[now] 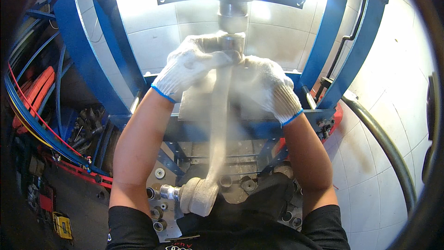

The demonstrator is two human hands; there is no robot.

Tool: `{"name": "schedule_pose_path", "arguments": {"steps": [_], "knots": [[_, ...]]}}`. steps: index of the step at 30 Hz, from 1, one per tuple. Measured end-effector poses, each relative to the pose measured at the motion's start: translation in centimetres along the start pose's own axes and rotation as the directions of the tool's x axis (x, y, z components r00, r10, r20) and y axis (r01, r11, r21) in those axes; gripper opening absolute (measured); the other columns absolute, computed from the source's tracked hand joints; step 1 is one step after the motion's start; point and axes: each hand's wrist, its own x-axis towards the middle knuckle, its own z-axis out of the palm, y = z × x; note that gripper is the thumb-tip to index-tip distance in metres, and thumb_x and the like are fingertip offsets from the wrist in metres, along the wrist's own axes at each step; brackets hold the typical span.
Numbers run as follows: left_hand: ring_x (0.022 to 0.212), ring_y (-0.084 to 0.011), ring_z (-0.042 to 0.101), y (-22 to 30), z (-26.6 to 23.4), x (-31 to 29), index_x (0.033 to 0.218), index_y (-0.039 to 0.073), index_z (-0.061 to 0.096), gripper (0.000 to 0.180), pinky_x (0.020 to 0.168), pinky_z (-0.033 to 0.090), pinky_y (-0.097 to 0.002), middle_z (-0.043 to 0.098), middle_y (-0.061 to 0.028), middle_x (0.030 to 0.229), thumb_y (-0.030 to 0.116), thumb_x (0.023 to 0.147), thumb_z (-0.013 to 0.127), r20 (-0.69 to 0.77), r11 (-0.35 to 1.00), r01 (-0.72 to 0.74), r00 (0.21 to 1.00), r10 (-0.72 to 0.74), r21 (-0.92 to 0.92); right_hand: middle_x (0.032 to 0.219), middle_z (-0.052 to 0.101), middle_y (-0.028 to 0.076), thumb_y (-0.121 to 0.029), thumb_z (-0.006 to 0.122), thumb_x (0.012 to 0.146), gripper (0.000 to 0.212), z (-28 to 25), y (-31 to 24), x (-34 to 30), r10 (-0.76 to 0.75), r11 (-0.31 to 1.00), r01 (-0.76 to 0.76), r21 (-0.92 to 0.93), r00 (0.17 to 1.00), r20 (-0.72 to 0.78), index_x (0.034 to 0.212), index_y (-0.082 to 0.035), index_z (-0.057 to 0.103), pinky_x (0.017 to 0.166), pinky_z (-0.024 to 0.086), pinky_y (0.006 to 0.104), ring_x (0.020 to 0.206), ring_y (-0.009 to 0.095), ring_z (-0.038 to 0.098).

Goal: The person uses a hydraulic press to install bushings into metal control arms. They position each control arm under the press, operate the lever to press the bushing into place, and then remove the finished part. The process is repeated for multiple control arms.

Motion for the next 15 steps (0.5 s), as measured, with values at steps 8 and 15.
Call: {"name": "schedule_pose_path", "arguments": {"steps": [8,15], "knots": [[0.087,-0.0203,0.074,0.4,0.7,0.3,0.115,0.002,0.075,0.048,0.077,0.063,-0.0363,0.076,-0.0131,0.101,0.03,0.078,0.089,-0.024,0.997,0.078,0.997,-0.078,-0.01,0.109,0.075,0.016,-0.036,0.072,0.083,0.04,-1.3,-0.8,-0.2,0.017,0.986,-0.011,-0.168,0.999,0.034,0.115,-0.012,0.075,0.093,0.056,0.0413,0.102,0.033,0.071],[0.088,-0.0196,0.073,0.3,0.4,0.0,0.116,0.002,0.074,0.048,0.077,0.063,-0.0335,0.076,-0.0125,0.102,0.029,0.08,0.088,-0.03,0.998,0.061,0.998,-0.061,0.003,0.108,0.074,0.018,-0.036,0.069,0.084,0.038,-0.9,-1.9,0.1,0.056,0.963,-0.044,-0.266,0.998,0.04,0.112,-0.011,0.075,0.093,0.055,0.0429,0.103,0.035,0.07]]}}
